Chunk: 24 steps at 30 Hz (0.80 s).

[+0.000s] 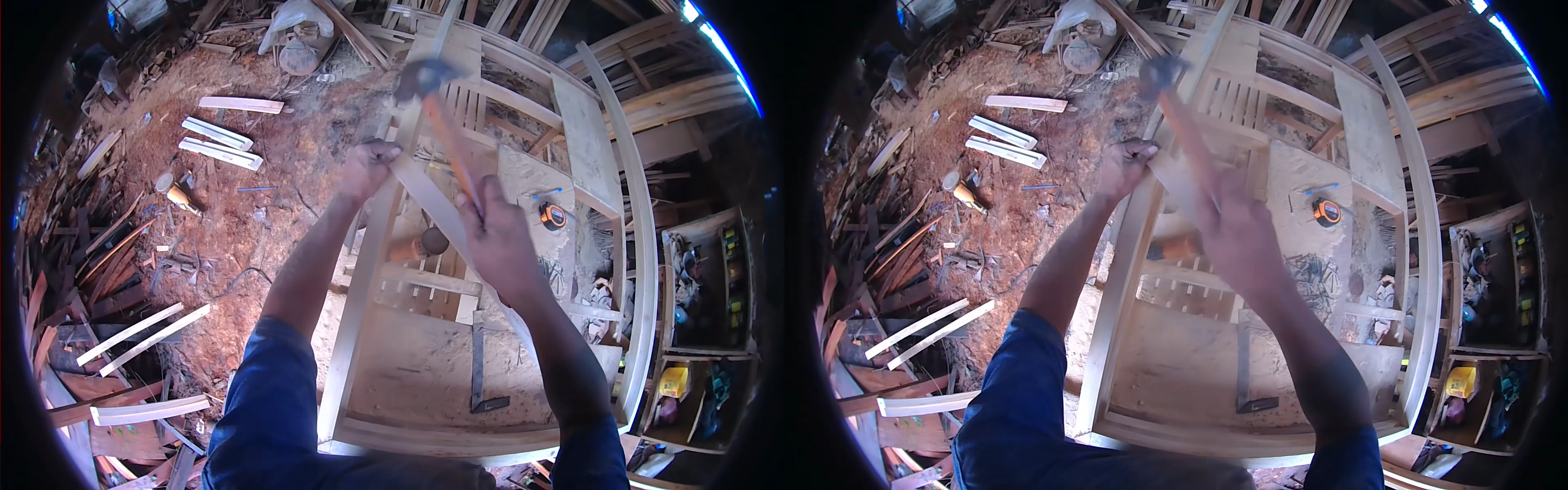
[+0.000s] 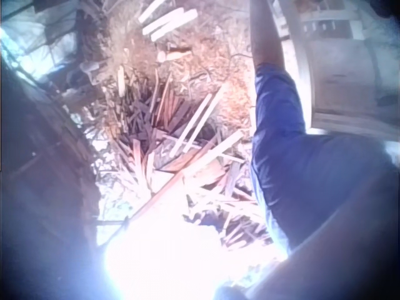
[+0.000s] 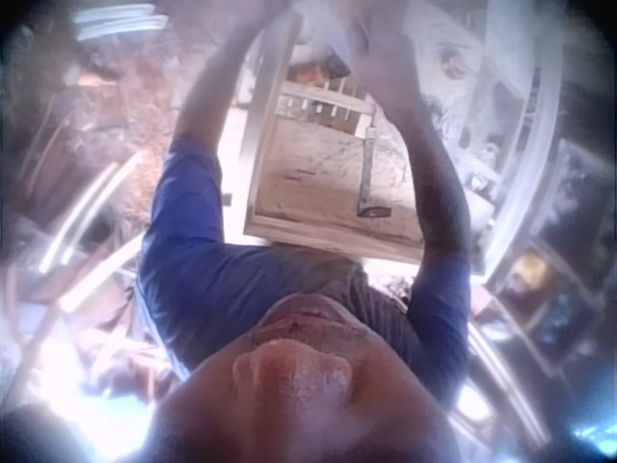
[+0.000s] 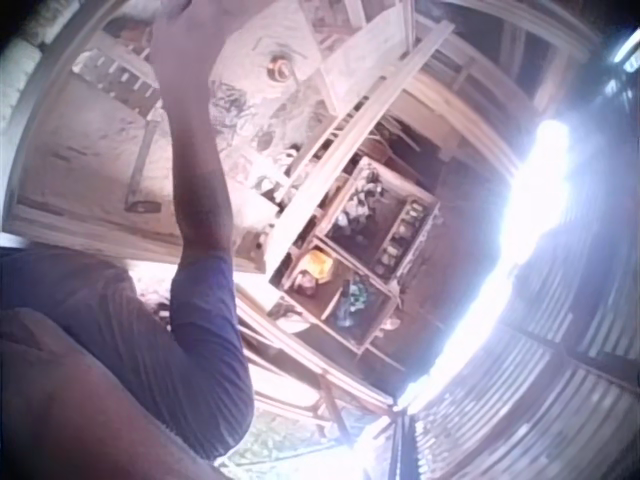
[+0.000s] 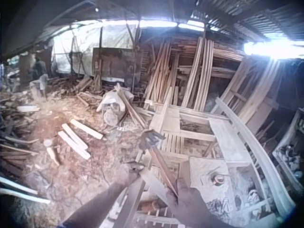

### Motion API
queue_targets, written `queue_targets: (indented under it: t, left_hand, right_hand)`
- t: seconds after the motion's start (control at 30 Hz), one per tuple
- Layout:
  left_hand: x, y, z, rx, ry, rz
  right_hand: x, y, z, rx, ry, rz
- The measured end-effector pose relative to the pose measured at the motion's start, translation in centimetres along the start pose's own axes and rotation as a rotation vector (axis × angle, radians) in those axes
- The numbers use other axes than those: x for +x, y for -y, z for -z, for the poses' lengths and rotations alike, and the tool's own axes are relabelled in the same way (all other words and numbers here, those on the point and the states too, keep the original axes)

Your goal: The person assembles a wooden frame by using a hammer to drive nails into the joints, positioning wooden slats, and using a measuring tape to check dimensions.

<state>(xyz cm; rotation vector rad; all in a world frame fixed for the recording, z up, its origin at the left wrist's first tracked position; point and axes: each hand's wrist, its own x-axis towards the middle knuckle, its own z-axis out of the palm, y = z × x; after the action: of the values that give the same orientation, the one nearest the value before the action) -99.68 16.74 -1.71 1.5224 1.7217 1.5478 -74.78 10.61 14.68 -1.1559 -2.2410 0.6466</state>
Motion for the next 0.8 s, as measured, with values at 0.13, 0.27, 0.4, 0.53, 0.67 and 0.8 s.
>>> queue_targets:
  t: [0.13, 0.27, 0.4, 0.53, 0.67, 0.8]
  left_hand:
    - [0.8, 1.4, -0.7, 0.044, 0.015, -0.102]
    - [-0.1, 3.5, -0.1, -0.045, -0.018, -0.069]
    - [0.1, 1.9, 0.0, -0.026, -0.025, -0.076]
    - [1.3, 1.3, -0.2, 0.056, -0.004, -0.195]
    - [0.5, 0.1, -0.7, 0.127, -0.030, -0.126]
    - [0.3, 3.7, 1.1, 0.410, -0.016, -0.375]
  right_hand:
    - [1.2, -2.0, -0.2, -0.162, 0.179, -0.082]
    - [1.3, 5.6, 2.6, 0.042, 0.076, -0.100]
    - [1.0, 4.3, 0.4, 0.239, 0.002, -0.176]
    - [0.0, -2.1, -0.2, -0.265, 0.150, -0.046]
    - [-8.1, -2.1, 6.2, -0.152, 0.066, -0.221]
    - [-20.0, -0.3, 12.3, 0.181, -0.005, -0.567]
